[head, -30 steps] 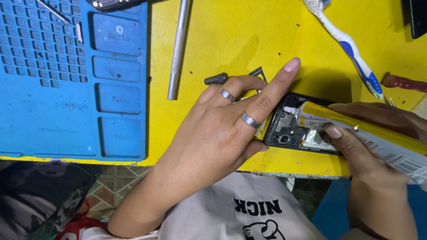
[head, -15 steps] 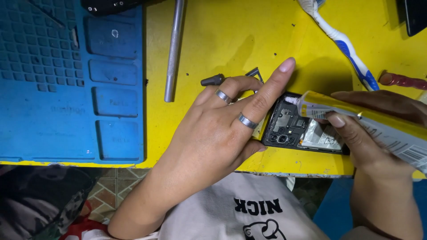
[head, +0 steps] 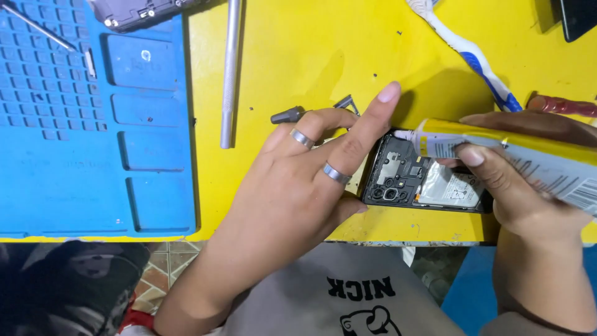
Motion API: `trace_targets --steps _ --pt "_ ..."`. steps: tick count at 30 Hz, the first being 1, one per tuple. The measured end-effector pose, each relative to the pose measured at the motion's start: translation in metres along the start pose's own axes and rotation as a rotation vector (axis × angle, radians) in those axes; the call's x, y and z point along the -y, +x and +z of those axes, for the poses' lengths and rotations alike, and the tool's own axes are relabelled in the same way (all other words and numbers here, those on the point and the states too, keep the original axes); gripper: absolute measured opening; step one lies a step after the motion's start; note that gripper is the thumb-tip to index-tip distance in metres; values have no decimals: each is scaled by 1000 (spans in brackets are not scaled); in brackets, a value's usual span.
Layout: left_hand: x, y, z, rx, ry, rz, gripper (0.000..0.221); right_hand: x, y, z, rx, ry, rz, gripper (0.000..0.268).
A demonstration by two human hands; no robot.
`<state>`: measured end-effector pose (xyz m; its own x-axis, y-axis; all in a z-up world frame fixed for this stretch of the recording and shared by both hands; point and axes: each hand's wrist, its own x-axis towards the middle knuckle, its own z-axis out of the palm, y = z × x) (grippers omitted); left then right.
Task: The person applies adhesive from a tube to the internal edges of a mobile phone, attaches the back cover, inserts a SIM tray, and tests the device by interacting with the touchscreen.
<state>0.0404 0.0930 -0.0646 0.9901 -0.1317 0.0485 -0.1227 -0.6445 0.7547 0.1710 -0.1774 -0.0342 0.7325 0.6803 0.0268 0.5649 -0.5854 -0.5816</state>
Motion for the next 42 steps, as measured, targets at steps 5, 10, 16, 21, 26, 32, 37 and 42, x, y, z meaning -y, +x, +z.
trace_targets --steps 5,10,16,21,26,32,37,42 --pt "-2 2 -7 45 -15 -12 122 5 5 0 4 12 -2 13" --pt "-3 2 -8 70 -31 -22 120 -1 6 -4 34 -11 -31 16" --pt "-3 2 -6 28 -93 -11 117 -9 1 -3 19 57 -19 21" --pt "-3 1 -5 24 -83 -17 119 -17 -4 -5 27 -26 -40 22" --pt "-2 -2 2 -2 -57 -11 110 -9 1 -2 52 188 101 27" --pt "-4 0 1 -20 -83 -28 114 20 -7 3 -84 169 312 25" --pt "-2 2 -1 0 -156 -7 106 29 -10 13 -274 256 738 45" --pt "-4 1 -1 17 -84 -27 119 45 -1 12 -275 275 742 46"
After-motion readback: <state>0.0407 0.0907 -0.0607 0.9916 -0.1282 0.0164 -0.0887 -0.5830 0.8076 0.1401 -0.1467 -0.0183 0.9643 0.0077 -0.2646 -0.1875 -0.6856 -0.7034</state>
